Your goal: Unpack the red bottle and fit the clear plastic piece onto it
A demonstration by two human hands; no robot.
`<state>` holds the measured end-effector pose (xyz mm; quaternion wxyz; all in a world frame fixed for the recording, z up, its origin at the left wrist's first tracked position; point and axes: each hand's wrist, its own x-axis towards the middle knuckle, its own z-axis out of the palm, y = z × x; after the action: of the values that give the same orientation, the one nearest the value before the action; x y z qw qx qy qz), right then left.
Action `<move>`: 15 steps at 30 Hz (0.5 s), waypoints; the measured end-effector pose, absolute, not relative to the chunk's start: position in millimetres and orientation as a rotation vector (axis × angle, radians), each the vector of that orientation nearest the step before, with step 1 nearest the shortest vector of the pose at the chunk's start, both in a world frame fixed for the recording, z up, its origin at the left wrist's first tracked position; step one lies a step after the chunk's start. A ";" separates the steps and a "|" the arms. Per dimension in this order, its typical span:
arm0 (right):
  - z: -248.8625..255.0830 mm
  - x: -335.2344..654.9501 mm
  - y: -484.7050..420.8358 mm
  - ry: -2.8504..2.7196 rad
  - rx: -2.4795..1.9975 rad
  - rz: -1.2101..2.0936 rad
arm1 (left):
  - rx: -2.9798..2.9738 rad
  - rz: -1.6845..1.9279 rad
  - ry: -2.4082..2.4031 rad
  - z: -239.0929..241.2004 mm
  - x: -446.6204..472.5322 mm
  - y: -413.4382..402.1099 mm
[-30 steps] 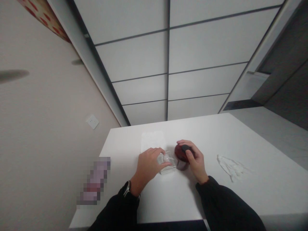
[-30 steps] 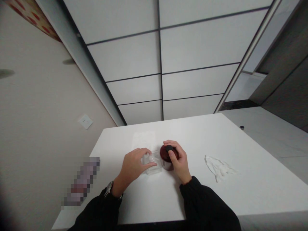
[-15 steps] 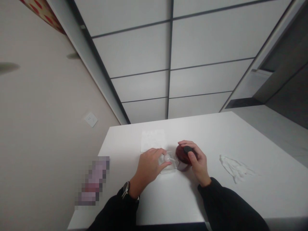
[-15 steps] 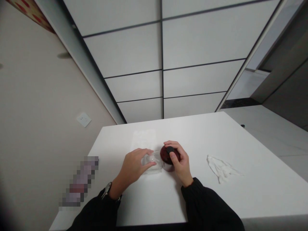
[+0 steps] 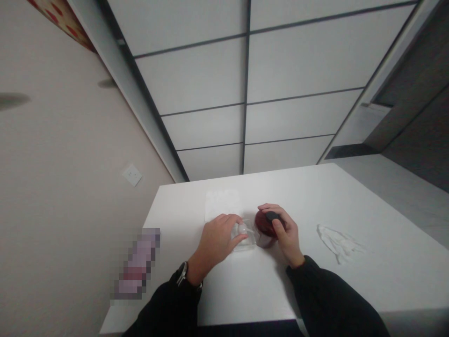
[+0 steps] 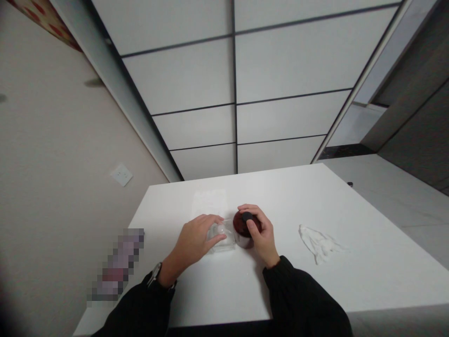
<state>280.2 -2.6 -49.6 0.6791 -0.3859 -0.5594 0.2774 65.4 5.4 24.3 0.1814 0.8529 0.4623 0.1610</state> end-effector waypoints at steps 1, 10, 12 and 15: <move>-50.1 280.4 -2.0 -1.259 -0.864 0.624 | 2.406 0.475 1.304 25.6 65.8 4.4; -54.0 287.4 -0.4 -1.300 -0.851 0.676 | 2.171 0.700 1.270 8.2 14.3 -10.7; -55.7 288.9 -0.5 -1.307 -0.844 0.706 | 2.103 0.689 1.230 -2.8 5.4 -11.2; -59.0 290.9 0.7 -1.312 -0.821 0.748 | 2.026 0.714 1.186 -14.5 3.5 -10.4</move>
<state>290.9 0.7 -59.0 0.6526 -0.3618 -0.5783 0.3298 3.5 -10.4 -14.5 0.3371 0.7774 0.4550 0.2739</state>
